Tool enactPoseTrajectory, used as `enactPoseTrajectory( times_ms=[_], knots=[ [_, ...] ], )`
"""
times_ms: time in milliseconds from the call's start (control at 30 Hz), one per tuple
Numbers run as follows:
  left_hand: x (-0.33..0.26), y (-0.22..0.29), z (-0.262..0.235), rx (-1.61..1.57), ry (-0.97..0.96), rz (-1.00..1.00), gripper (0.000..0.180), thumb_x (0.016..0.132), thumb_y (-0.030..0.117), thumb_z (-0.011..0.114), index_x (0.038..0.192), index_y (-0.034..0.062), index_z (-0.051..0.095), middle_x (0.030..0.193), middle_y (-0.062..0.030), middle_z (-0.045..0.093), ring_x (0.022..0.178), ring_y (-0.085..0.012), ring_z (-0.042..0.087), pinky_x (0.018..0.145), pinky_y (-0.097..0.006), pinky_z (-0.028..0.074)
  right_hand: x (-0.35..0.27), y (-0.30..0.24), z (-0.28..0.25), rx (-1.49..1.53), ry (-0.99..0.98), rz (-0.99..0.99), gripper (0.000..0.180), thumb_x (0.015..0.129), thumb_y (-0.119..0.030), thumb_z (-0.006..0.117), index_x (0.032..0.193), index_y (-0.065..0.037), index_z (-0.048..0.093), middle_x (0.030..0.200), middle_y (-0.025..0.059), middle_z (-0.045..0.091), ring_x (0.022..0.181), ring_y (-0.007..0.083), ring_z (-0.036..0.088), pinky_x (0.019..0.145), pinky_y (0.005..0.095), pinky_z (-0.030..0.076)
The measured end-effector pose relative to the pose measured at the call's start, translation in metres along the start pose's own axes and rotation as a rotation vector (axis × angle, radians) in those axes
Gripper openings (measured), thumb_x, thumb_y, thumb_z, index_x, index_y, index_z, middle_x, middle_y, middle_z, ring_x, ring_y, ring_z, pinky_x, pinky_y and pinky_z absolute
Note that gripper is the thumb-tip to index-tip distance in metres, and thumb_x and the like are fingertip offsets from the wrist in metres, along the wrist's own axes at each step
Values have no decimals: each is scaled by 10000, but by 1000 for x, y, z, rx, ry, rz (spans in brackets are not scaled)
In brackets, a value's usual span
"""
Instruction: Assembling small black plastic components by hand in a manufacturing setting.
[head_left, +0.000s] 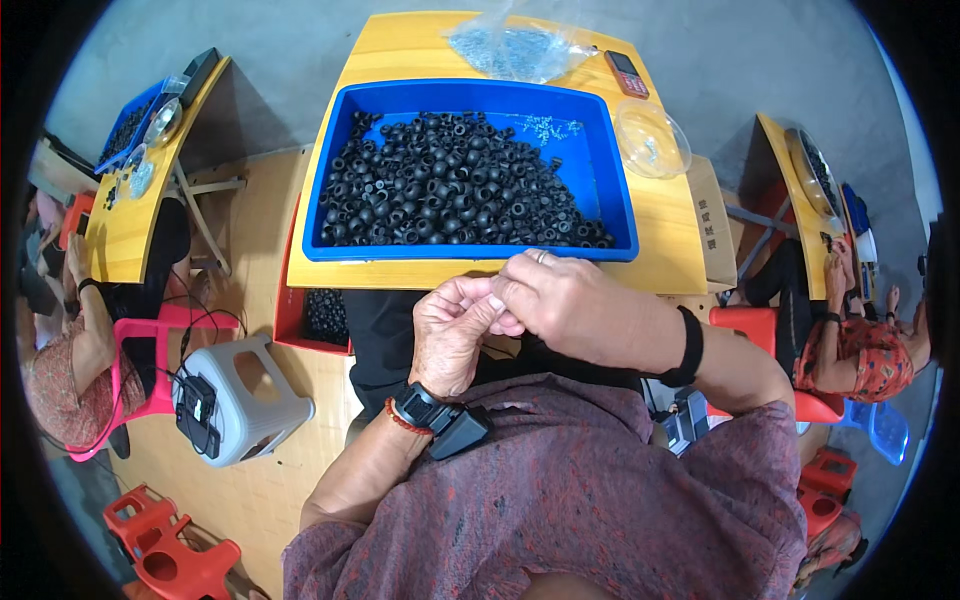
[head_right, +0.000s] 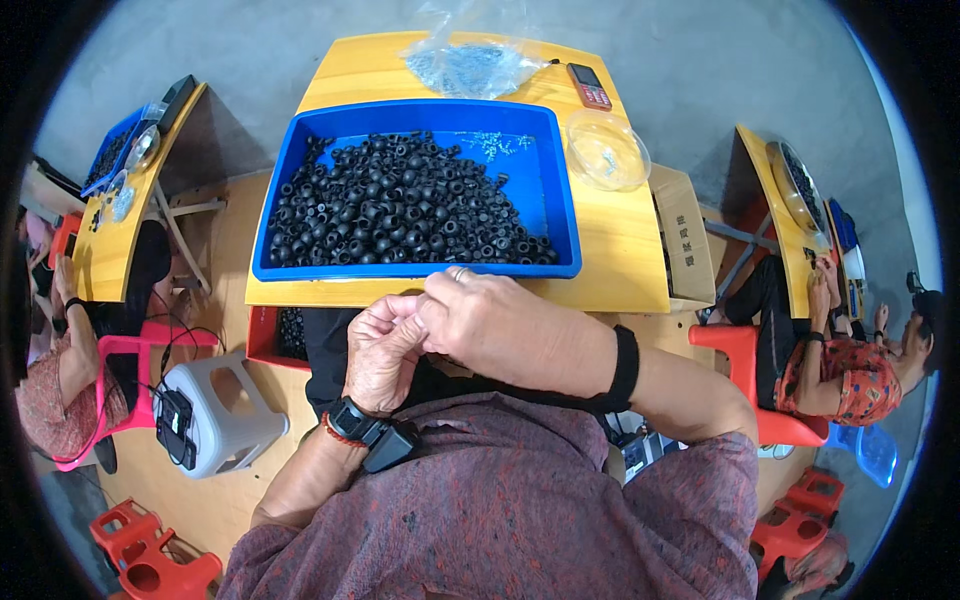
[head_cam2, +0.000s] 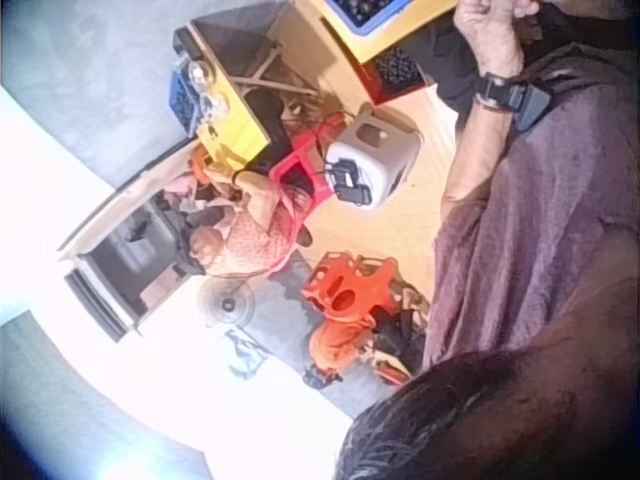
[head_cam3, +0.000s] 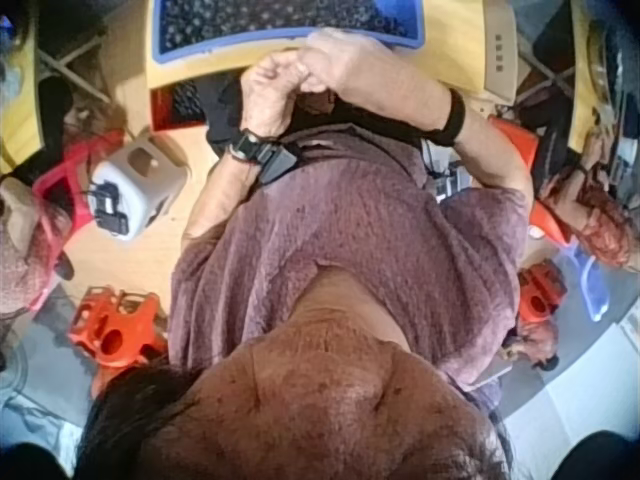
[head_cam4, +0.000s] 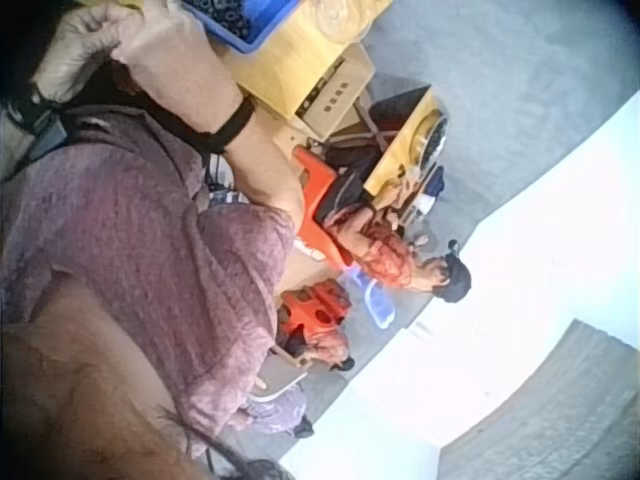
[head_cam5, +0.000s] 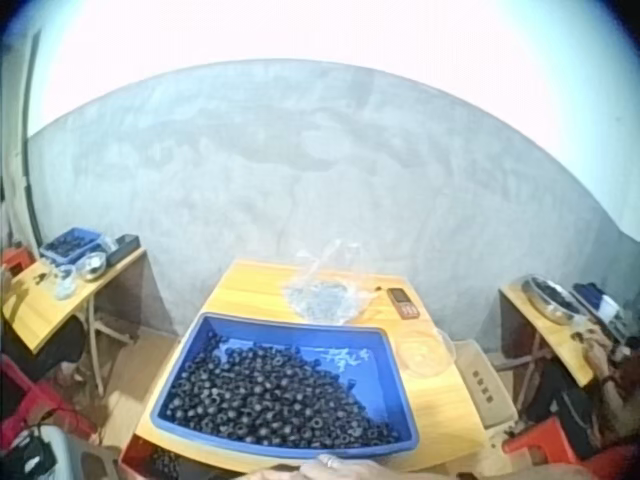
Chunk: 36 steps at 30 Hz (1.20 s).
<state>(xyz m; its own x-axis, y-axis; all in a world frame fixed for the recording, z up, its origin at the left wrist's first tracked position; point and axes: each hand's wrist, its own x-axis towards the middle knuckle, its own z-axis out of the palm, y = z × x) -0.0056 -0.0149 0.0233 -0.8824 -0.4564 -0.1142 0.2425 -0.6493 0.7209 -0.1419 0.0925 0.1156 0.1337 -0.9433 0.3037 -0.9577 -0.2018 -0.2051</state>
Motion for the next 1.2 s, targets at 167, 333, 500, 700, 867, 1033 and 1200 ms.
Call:
enactPoseTrajectory(
  times_ms=[167, 333, 500, 700, 867, 1033, 1200],
  knots=[
    [4, -3, -6, 61, 35, -41, 144, 962, 104, 637, 1058, -2, 612, 920, -74, 675, 768, -152, 670, 783, -318, 579, 4, 47, -9, 101, -12, 41, 121, 827, -54, 636, 925, 12, 658, 840, 153, 631, 758, 310, 647, 670, 402, 540],
    [4, -5, -8, -13, 2, -18, 181, 966, 152, 644, 1065, 7, 596, 950, -57, 649, 801, -146, 661, 794, -317, 575, 15, 111, -34, 237, 181, 413, 161, 840, -32, 602, 955, 36, 691, 883, 179, 681, 845, 360, 662, 716, 424, 538],
    [5, -9, -8, -75, -10, -20, 192, 964, 164, 652, 1059, 8, 594, 965, -53, 637, 816, -145, 652, 794, -315, 573, 11, 165, -15, -144, -88, 373, 166, 797, 1, 633, 950, 42, 682, 877, 228, 658, 868, 408, 635, 787, 432, 519],
    [6, -3, -10, 42, 14, -19, 172, 968, 141, 640, 1060, 8, 582, 960, -69, 640, 786, -154, 659, 769, -321, 581, 21, 171, -8, -95, -145, 306, 97, 722, 38, 561, 794, 81, 609, 822, 303, 598, 864, 469, 587, 720, 510, 471],
    [6, -4, -8, -21, 0, -24, 168, 965, 138, 643, 1055, 9, 583, 953, -79, 646, 785, -152, 664, 763, -321, 587, 21, 181, -4, -97, -201, 339, 104, 764, 25, 603, 859, 51, 634, 831, 246, 630, 797, 432, 609, 694, 446, 501],
    [5, -4, -9, 4, -24, -22, 158, 965, 123, 639, 1064, 9, 594, 947, -79, 650, 791, -150, 667, 768, -334, 595, 18, 175, -9, -50, -171, 392, 82, 764, 49, 586, 845, 45, 603, 805, 243, 619, 767, 415, 607, 651, 423, 493],
    [5, -4, -6, -5, 8, -4, 160, 962, 85, 635, 1080, -18, 603, 871, -73, 669, 738, -141, 678, 727, -313, 604, 18, 164, -18, -18, -118, 427, 88, 771, 61, 572, 848, 21, 588, 740, 184, 603, 683, 316, 614, 635, 385, 500]
  ],
)
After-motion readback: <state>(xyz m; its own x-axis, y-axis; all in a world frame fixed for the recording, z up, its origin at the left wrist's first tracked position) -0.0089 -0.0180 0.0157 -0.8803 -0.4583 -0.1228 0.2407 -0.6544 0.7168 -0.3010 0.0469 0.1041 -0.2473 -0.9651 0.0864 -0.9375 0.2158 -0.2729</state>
